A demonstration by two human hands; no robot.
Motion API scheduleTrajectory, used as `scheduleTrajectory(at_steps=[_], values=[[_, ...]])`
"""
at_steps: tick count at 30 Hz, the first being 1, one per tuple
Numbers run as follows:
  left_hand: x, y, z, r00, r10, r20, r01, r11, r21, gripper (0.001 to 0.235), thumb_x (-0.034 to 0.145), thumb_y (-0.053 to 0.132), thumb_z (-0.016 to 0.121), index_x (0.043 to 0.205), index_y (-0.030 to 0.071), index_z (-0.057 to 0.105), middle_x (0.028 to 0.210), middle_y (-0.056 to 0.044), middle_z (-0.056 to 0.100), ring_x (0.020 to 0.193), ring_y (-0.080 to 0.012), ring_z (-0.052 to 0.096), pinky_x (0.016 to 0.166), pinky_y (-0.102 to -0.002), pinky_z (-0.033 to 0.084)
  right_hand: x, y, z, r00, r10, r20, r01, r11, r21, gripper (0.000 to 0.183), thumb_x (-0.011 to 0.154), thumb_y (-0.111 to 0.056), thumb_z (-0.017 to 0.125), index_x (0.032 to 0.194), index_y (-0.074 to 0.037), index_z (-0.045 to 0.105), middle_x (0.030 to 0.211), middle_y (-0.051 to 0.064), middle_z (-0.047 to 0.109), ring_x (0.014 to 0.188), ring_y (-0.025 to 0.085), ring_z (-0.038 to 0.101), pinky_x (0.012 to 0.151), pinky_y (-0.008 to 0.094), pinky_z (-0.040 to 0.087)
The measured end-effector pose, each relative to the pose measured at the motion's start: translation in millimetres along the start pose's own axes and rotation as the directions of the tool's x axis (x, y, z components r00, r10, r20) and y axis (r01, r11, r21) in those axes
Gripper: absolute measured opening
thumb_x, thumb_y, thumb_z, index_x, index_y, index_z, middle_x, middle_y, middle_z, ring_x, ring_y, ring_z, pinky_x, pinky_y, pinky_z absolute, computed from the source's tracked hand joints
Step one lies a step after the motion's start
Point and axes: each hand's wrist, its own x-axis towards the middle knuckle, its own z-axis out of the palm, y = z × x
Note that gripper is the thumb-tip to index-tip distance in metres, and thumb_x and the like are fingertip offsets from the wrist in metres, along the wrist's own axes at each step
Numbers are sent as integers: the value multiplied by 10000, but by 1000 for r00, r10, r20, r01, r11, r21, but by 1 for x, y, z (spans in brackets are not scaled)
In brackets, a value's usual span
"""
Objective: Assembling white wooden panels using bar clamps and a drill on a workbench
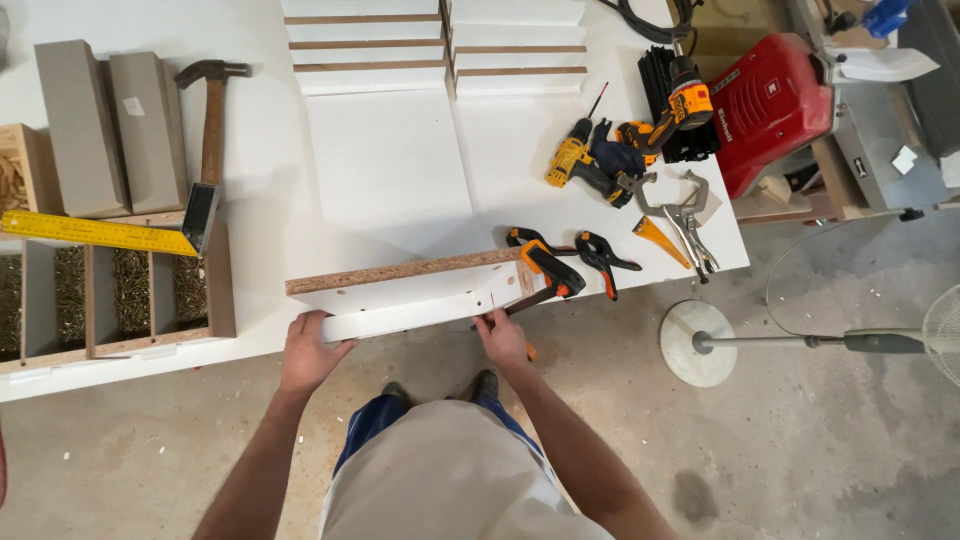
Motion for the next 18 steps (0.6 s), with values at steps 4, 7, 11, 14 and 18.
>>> scheduleTrajectory(at_steps=[4,7,11,14,18], values=[[2,-3,12,997,42,-63,-38,997,61,733,600,398,953,1206,96,673,1209,-109,634,1155,-340,667,1014,-429,569,2,10,13,1000,-15,-14,16,999,37,431,940,-485,707,1140,-110,636,863,48,771,696,322,733,628,467,585],[3,1,7,1000,27,10,-28,993,118,739,624,421,936,1223,85,662,1243,-111,629,1220,-324,627,1094,-396,503,3,9,13,999,-46,-29,46,999,4,429,936,-511,701,1119,-132,622,816,41,760,667,307,731,620,458,588],[8,15,0,997,-26,78,22,998,52,892,649,335,928,1395,22,549,1341,-204,589,1303,-378,567,1149,-440,443,2,13,16,999,-45,-3,45,999,27,404,940,-521,691,1087,-151,622,811,15,757,663,290,732,601,435,583],[10,15,3,994,-37,101,35,999,20,968,651,289,914,1466,-23,494,1402,-260,560,1354,-412,522,1183,-463,408,4,10,10,999,-46,10,46,999,15,393,936,-519,690,1057,-154,613,801,18,752,667,294,734,606,434,584],[13,11,4,985,-93,144,82,993,84,891,651,395,905,1363,4,539,1279,-224,610,1257,-384,602,1109,-439,489,4,11,11,999,-31,43,30,999,21,350,938,-483,696,1026,-158,602,798,11,745,688,272,738,605,411,589]])
